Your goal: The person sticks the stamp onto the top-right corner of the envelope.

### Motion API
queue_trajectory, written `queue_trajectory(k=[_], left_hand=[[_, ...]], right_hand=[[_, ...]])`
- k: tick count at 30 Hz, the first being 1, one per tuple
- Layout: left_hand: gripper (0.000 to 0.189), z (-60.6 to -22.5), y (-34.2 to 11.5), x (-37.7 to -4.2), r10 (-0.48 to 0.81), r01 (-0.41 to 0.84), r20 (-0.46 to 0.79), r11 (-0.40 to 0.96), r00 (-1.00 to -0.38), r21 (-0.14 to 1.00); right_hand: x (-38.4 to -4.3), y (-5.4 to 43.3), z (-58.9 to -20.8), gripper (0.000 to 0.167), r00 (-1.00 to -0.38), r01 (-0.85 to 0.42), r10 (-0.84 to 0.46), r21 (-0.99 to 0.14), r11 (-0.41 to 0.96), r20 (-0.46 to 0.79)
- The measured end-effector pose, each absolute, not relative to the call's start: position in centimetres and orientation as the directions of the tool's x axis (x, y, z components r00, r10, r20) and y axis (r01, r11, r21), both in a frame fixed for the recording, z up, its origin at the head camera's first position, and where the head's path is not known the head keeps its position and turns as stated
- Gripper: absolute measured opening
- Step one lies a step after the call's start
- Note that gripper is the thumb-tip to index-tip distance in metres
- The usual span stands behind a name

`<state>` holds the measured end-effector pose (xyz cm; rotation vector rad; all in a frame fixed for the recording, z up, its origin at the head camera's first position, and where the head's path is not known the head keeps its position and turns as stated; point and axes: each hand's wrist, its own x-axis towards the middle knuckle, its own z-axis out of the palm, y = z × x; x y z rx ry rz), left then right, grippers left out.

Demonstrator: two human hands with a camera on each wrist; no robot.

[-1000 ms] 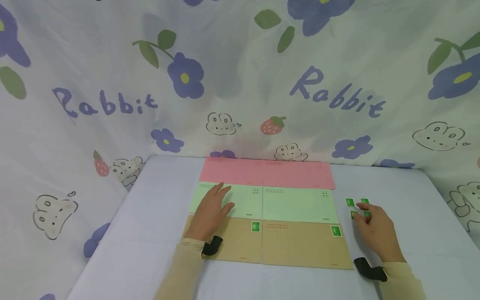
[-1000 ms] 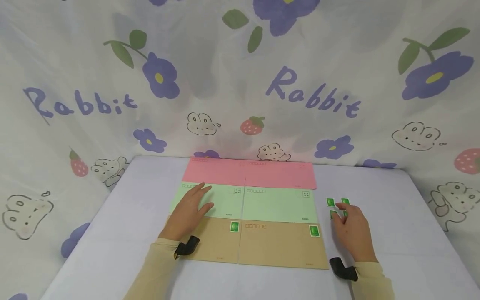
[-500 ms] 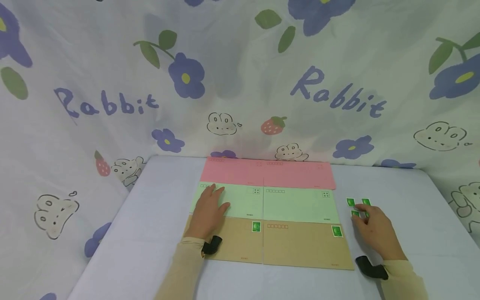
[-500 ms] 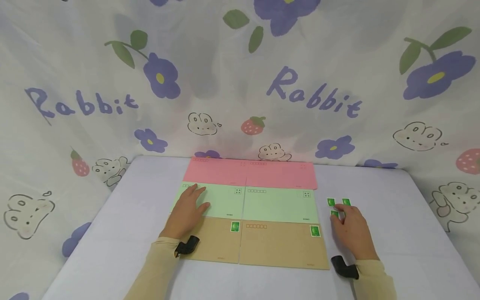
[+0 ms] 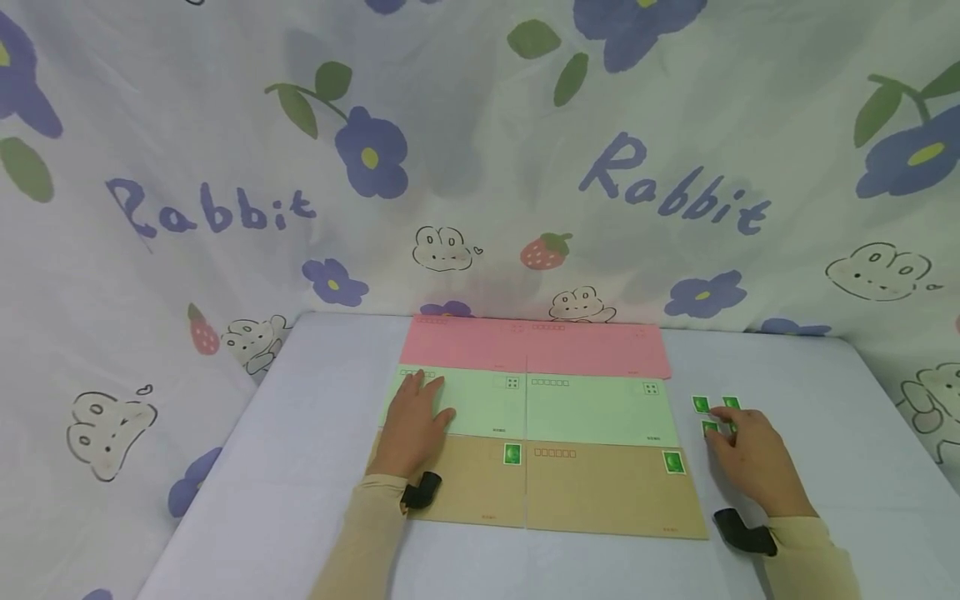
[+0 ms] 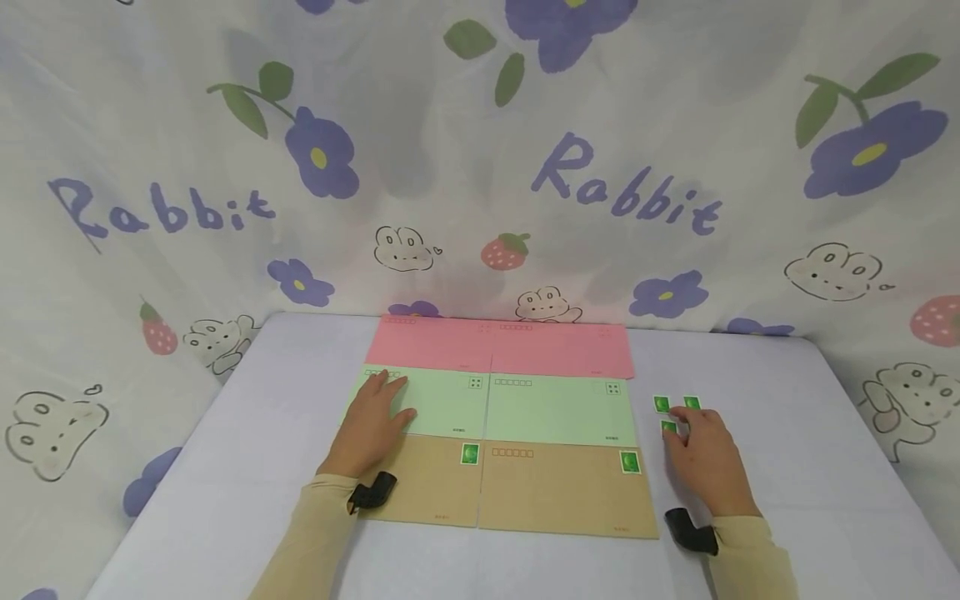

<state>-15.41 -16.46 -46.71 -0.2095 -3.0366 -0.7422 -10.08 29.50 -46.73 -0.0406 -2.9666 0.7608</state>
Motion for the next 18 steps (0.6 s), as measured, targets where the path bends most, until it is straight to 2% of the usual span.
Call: queue_trajectory(k=[9,18], left_hand=[[0.054,-46.73,-16.68,-15.19,0.147,0.14,0.018,0.887,-0.989,0.44],[0.054,-46.45,-16.57,-15.17,0.133,0.111,-0.016,0.881,-0.991,0.46]], right_hand=[[-10.31,29.35,-46.58,0.035,-0.999,0.045,0.046,-0.455,0.889,-0.009],[-10.43,29.01,-46.53,0.033,-0.999,0.046,0.052,-0.441,0.896,0.001]])
